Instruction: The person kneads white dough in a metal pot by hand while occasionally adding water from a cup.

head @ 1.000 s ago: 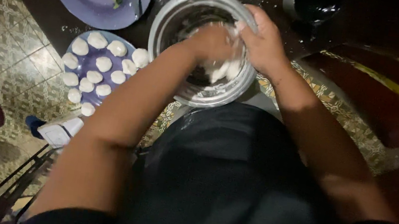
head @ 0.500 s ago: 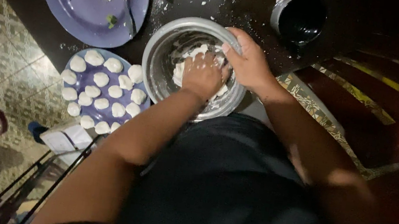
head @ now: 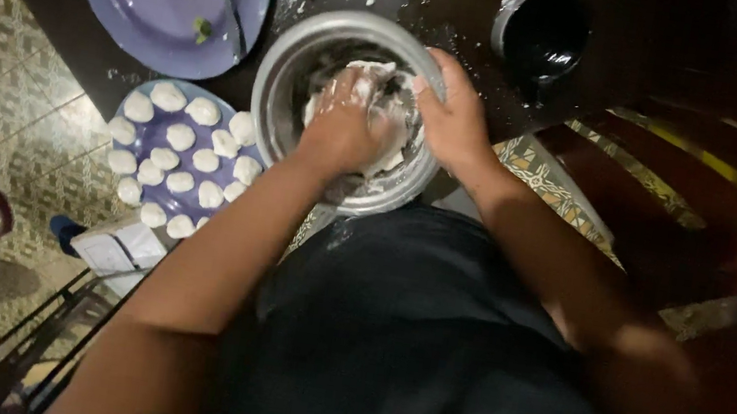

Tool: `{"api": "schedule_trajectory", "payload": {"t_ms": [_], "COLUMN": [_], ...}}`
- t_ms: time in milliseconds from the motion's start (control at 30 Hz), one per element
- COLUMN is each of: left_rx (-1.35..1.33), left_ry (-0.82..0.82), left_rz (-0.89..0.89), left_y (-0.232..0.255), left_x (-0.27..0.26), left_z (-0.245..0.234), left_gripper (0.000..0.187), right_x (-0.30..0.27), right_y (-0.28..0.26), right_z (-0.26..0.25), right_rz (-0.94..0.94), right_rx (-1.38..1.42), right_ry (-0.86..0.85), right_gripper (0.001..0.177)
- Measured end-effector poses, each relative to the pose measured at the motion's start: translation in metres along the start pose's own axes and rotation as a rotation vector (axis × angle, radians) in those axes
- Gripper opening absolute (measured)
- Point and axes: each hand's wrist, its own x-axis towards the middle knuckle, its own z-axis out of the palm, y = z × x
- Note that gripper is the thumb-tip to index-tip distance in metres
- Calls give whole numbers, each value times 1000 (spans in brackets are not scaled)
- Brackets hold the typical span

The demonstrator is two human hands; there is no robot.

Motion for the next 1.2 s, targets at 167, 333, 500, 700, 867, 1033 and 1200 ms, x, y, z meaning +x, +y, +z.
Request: {"api": "schedule_trajectory", "payload": {"t_ms": [167, 333, 500, 700, 867, 1033, 1200], "left_rx": [232, 4, -122, -222, -305, -509, -533], "left_ry": [-283, -181, -132, -53, 252, 534, 419], "left_rz": [-202, -402, -437, -272, -179, -455, -133], "left_y": [5, 18, 12, 35, 2, -31, 3], "left_x": [-30, -36, -31, -41, -33, 35, 60], "left_z": [-28, -12, -4, -20, -45, 49, 114], "left_gripper": [107, 123, 97, 53, 49, 54, 64], "right_x": [-7, -11, -11, -2, -1, -2, 1], "right_y": [-4, 4, 9, 14, 15, 15, 31], "right_z": [6, 11, 16, 14, 10, 10, 14], "right_rz": [-23, -188, -90, -175, -148, -57, -169], "right_rx": [-46, -129, -45, -78, 96, -60, -41], "right_ry": [16, 135, 161, 87, 12, 45, 48], "right_gripper": [36, 35, 36, 35, 35, 36, 37]}}
